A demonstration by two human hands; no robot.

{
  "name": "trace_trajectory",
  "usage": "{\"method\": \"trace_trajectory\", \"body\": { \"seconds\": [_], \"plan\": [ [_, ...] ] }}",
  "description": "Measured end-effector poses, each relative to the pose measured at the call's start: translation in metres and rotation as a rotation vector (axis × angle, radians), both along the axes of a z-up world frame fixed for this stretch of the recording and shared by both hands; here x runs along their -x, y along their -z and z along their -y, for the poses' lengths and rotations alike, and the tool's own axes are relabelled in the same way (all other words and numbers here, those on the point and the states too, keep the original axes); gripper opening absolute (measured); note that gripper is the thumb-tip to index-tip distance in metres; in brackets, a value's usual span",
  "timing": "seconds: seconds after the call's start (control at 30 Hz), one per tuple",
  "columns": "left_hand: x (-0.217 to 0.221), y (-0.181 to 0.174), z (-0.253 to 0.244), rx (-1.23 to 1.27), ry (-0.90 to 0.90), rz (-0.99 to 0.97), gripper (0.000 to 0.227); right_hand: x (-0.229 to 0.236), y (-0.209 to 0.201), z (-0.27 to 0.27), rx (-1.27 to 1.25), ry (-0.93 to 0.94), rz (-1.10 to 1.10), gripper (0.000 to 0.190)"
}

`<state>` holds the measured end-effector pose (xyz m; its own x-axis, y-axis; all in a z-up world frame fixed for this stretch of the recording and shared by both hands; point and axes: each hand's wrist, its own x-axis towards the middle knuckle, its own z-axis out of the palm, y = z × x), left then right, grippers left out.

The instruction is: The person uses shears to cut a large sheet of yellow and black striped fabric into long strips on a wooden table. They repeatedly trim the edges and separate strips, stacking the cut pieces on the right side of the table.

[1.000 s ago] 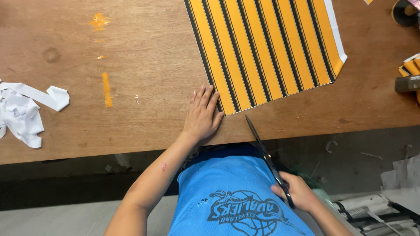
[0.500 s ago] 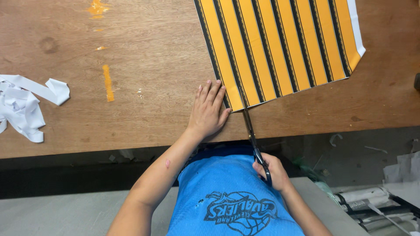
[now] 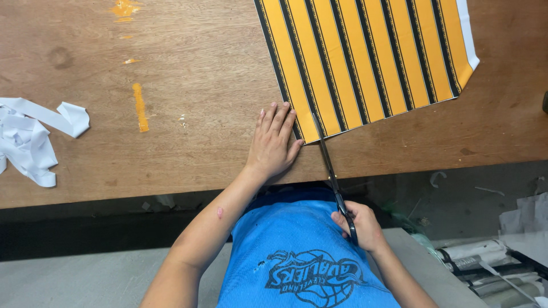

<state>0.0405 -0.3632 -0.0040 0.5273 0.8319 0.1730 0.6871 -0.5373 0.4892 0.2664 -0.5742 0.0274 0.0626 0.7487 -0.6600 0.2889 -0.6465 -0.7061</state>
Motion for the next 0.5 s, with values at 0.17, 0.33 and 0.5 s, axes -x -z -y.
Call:
{"method": "trace_trajectory", "body": {
  "seconds": [0.17, 0.33, 0.5],
  "plan": [
    [-0.0008, -0.0010, -0.0015, 0.038, -0.003, -0.008, 0.070, -0.0044, -0.0050, 0.0003, 0.007, -0.040, 0.048, 0.045],
    [0.0000, -0.0007, 0.0010, 0.014, 0.000, 0.000, 0.071, -0.0055, -0.0013, 0.0037, 0.105, -0.013, 0.053, 0.046],
    [0.0001, -0.0008, 0.0028, 0.022, 0.001, 0.002, 0.072, -0.0082, 0.0009, 0.0044, 0.063, -0.027, -0.090, 0.040]
  ]
}}
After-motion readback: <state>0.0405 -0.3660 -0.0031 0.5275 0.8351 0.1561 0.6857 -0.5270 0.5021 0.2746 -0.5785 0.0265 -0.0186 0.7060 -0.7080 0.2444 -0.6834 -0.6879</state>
